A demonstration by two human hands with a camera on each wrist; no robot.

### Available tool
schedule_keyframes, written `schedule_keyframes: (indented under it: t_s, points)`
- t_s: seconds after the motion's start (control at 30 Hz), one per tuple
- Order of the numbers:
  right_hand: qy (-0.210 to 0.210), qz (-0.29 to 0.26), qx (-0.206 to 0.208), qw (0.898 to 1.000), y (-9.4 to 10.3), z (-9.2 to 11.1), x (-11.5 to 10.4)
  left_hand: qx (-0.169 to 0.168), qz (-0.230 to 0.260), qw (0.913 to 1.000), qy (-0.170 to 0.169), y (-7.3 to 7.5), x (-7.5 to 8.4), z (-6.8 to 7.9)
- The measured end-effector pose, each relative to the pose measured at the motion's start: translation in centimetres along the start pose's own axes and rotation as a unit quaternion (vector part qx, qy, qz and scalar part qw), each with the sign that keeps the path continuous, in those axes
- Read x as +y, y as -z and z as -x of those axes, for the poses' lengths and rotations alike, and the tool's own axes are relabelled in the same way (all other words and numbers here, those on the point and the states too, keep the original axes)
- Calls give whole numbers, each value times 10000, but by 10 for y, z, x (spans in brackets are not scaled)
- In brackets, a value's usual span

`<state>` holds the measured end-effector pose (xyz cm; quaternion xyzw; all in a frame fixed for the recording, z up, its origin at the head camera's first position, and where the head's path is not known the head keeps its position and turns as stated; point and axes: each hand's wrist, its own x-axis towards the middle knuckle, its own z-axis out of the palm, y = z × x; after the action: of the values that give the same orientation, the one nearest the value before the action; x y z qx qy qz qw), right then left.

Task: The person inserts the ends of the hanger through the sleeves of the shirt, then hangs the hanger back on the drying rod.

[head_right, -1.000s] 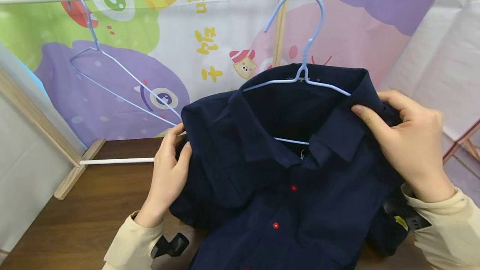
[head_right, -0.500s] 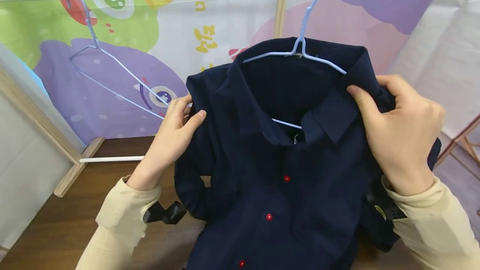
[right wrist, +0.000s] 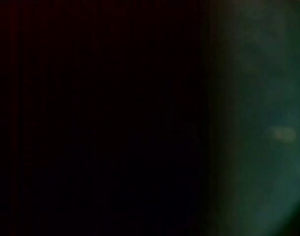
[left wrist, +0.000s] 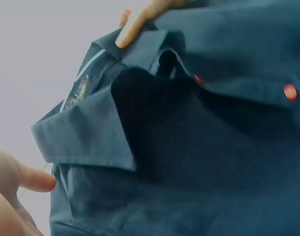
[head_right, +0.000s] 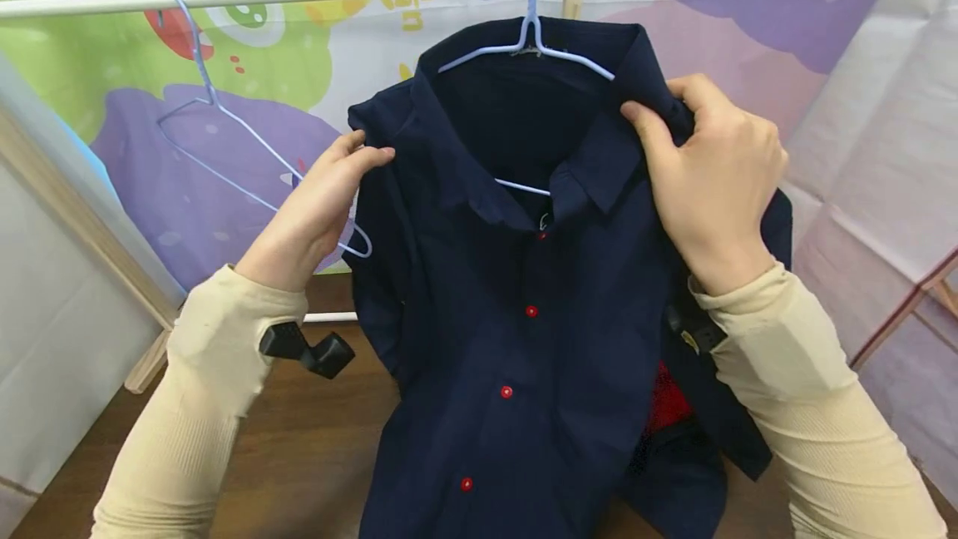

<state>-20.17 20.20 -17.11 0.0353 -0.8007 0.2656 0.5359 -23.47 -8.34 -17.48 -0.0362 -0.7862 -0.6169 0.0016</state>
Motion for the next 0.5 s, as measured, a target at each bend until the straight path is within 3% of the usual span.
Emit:
schedule_keyframes:
  t_s: [0.1, 0.2, 0.37, 0.5]
  points:
    - [2, -93, -117, 9999, -12, -6, -6, 185, 201, 9991, 335, 8, 8, -7]
    - [-37, -195, -259, 9995, -24, -10, -12, 422, 389, 9974, 439, 15, 15, -12]
    - [-64, -292, -535, 9981, -42, -12, -24, 786, 487, 9951, 360, 28, 22, -24]
    - [-9, -292, -711, 9970, -53, -13, -34, 841, 587, 9944, 264, 38, 23, -35]
